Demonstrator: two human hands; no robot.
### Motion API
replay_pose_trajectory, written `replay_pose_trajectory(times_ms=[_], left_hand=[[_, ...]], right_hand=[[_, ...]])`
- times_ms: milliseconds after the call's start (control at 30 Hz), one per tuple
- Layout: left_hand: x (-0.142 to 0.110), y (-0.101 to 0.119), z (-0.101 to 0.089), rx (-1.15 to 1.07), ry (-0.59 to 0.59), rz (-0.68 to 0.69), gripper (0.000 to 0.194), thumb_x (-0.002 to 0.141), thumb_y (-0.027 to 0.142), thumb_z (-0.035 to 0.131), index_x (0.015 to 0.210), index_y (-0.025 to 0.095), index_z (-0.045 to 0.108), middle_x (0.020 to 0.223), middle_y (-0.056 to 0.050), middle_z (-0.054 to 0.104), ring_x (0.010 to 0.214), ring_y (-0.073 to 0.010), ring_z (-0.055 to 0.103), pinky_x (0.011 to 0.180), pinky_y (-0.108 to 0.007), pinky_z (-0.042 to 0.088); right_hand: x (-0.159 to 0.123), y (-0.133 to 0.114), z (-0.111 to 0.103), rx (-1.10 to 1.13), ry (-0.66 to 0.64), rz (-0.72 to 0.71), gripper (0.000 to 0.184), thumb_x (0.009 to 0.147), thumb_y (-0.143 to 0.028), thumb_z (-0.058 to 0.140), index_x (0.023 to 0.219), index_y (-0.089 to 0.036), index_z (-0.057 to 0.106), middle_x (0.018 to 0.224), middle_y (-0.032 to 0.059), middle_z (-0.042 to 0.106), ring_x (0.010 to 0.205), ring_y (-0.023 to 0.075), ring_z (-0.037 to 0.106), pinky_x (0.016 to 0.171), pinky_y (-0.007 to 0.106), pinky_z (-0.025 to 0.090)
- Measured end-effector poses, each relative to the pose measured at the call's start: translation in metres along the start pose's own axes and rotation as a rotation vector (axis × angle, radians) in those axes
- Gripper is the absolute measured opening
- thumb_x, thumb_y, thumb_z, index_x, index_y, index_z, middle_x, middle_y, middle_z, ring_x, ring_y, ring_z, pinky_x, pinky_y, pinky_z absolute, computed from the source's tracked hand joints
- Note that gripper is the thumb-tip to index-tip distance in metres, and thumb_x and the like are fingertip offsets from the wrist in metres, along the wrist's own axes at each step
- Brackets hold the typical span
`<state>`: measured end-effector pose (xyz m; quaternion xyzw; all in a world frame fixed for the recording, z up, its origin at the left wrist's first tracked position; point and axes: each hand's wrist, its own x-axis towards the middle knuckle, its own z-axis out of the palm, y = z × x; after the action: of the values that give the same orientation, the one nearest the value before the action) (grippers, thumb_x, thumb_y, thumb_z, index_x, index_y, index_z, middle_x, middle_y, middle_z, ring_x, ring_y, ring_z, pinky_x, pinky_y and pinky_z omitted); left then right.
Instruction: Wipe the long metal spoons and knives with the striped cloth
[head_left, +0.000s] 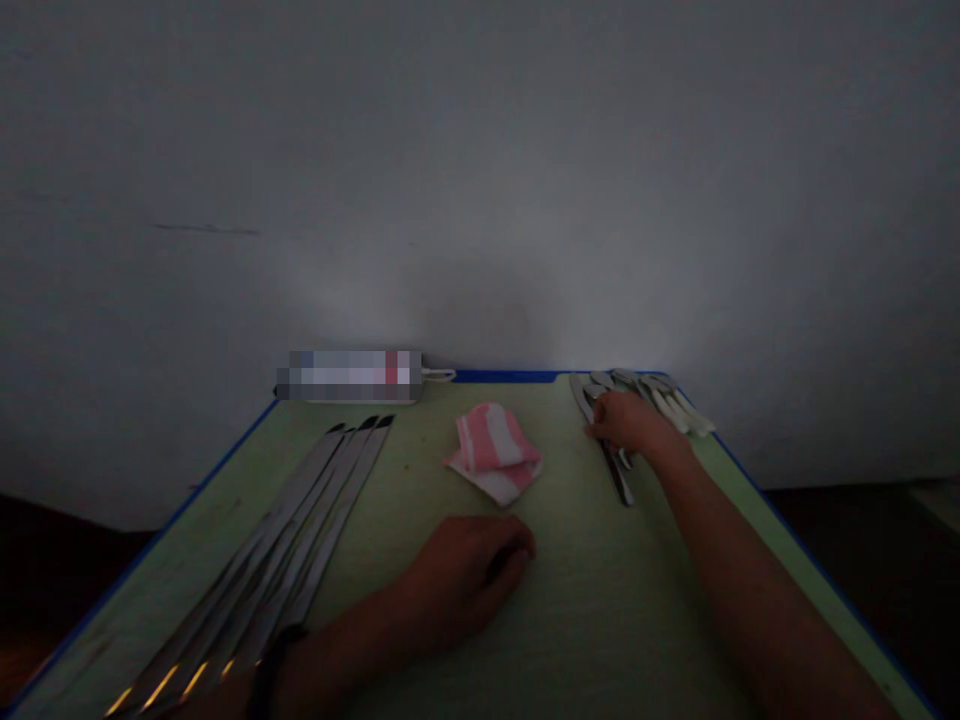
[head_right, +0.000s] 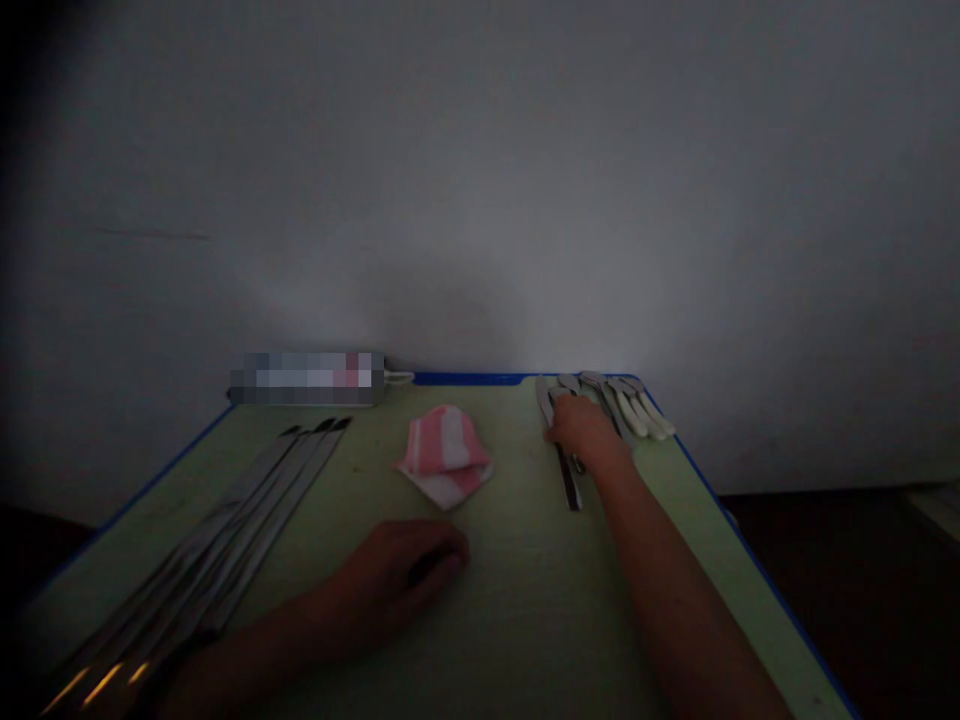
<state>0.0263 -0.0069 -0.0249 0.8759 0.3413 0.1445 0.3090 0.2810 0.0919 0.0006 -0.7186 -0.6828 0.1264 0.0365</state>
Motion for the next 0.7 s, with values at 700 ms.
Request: replay_pose_trajectory(times_ms=[700], left_hand=[[-0.022,-0.024,-0.098,0.604,-0.028,-0.277,0.029,0.084,0.036,0.044,0.1,0.016,0.058,0.107,-0.012,0.057,0.084,-0.0238,0.059,0.07,-0.034,0.046]], right_hand=[[-0.042,-0.106,0.055,-0.018,0.158,-0.477,0.031,0.09,-0.038,0.035,0.082,-0.019,0.058,0.077,0.0069,0.066,0.061,0.015,0.057,0.053,0.027,0.026]])
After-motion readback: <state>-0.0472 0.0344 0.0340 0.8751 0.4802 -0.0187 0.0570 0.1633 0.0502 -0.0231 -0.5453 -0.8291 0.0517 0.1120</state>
